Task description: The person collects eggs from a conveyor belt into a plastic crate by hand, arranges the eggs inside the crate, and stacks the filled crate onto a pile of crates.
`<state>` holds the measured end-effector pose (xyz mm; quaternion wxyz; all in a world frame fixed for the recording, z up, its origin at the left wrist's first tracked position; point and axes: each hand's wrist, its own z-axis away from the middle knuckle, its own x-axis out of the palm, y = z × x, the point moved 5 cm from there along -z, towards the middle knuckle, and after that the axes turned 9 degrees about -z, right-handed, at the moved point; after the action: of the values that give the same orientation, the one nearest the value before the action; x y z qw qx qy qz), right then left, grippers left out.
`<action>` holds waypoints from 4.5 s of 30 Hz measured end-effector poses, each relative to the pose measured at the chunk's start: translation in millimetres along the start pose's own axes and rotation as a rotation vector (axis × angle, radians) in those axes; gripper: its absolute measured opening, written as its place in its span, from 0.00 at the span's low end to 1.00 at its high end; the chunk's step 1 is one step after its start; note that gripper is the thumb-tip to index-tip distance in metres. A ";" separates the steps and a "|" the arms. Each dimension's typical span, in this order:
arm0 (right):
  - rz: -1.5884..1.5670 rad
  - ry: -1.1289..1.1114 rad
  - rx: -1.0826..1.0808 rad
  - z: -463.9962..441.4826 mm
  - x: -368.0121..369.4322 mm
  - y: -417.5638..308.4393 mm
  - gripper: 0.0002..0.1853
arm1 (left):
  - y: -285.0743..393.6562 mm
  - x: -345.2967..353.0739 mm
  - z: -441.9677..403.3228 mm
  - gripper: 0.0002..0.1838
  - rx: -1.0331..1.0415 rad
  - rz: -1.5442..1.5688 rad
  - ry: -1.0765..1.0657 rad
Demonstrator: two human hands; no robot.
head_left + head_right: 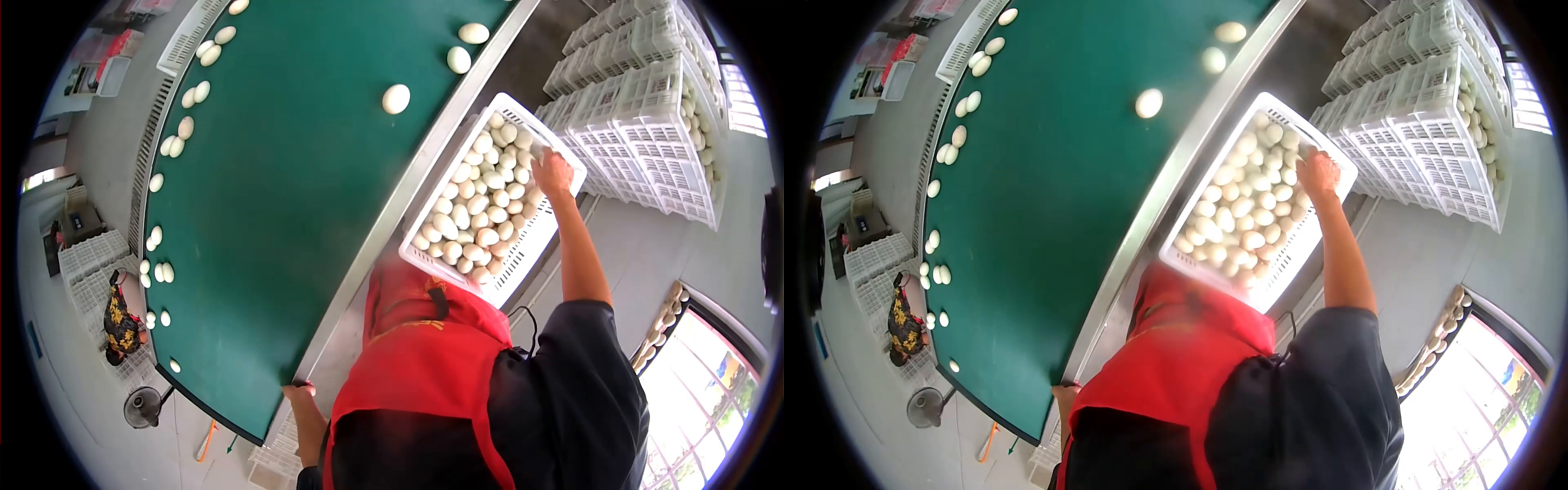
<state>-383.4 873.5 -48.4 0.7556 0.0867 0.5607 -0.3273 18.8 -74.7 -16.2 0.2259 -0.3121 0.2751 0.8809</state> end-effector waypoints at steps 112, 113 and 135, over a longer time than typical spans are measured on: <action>0.197 -0.087 -0.117 33.2 11.4 43.0 0.19 | -136.7 278.5 579.2 0.24 1.134 -1.114 -1.521; 0.186 -0.040 -0.120 33.8 11.0 45.3 0.19 | -161.1 294.9 591.0 0.25 1.313 -1.176 -1.514; -0.738 -0.116 0.019 -27.7 48.8 -49.5 0.27 | -324.2 526.1 606.1 0.40 1.104 -0.884 -1.554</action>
<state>-426.9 829.7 -90.8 0.6164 -0.1330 0.5075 -0.5872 -424.3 665.6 -85.9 0.7526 0.4127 0.2794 0.4305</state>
